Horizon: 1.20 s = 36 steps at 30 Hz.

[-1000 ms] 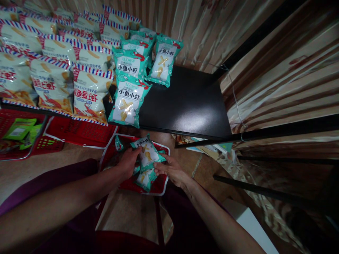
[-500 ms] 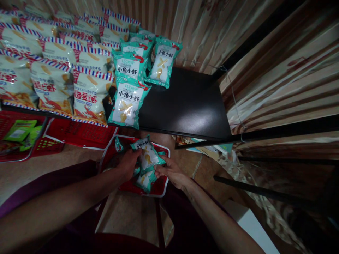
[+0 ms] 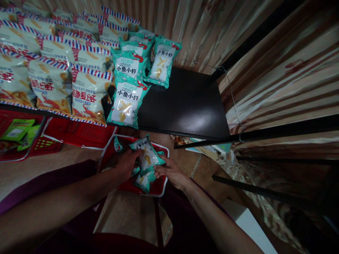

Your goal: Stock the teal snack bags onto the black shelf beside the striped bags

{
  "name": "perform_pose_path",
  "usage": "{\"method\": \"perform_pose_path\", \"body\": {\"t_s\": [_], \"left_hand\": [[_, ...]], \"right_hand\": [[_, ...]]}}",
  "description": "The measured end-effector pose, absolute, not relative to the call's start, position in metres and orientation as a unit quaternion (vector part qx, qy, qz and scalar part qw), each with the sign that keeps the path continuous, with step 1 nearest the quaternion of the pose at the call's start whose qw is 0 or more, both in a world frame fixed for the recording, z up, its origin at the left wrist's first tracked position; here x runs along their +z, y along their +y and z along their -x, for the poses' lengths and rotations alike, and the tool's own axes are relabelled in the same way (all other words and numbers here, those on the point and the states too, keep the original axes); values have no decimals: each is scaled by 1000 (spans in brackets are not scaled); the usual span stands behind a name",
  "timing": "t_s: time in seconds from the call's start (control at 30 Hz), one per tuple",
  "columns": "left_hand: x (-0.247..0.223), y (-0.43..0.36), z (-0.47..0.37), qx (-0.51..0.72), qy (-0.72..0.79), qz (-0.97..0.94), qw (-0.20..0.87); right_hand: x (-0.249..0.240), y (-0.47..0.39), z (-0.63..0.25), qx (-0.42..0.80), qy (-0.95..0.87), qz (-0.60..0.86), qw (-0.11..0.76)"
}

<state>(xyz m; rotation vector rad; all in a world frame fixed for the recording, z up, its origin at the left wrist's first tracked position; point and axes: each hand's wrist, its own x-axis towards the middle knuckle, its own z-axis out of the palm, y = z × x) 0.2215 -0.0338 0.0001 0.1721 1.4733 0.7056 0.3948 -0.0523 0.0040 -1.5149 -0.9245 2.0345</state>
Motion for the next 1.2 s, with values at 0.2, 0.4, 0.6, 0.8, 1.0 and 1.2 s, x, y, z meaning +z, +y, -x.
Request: {"method": "perform_pose_path", "body": {"t_s": [0.2,0.4,0.6,0.8,1.0,1.2], "left_hand": [[0,-35,-221,308,665,-80,676],[2,-33,-218,316,668,-106,665],[-3,-30,-218,324,692,-134,631],[1,-29,-221,366,667,-153,631],[24,-33,-222,392,553,-129,724],[30,-33,-226,389,578,-74,713]], "right_hand": [[1,-53,-396,725,-341,558,214],[-3,-52,-396,694,-371,577,219],[2,-52,-394,569,-535,597,181],[16,-58,-392,362,-723,577,116],[18,-61,-391,262,-801,532,79],[20,-66,-386,229,-831,503,65]]}}
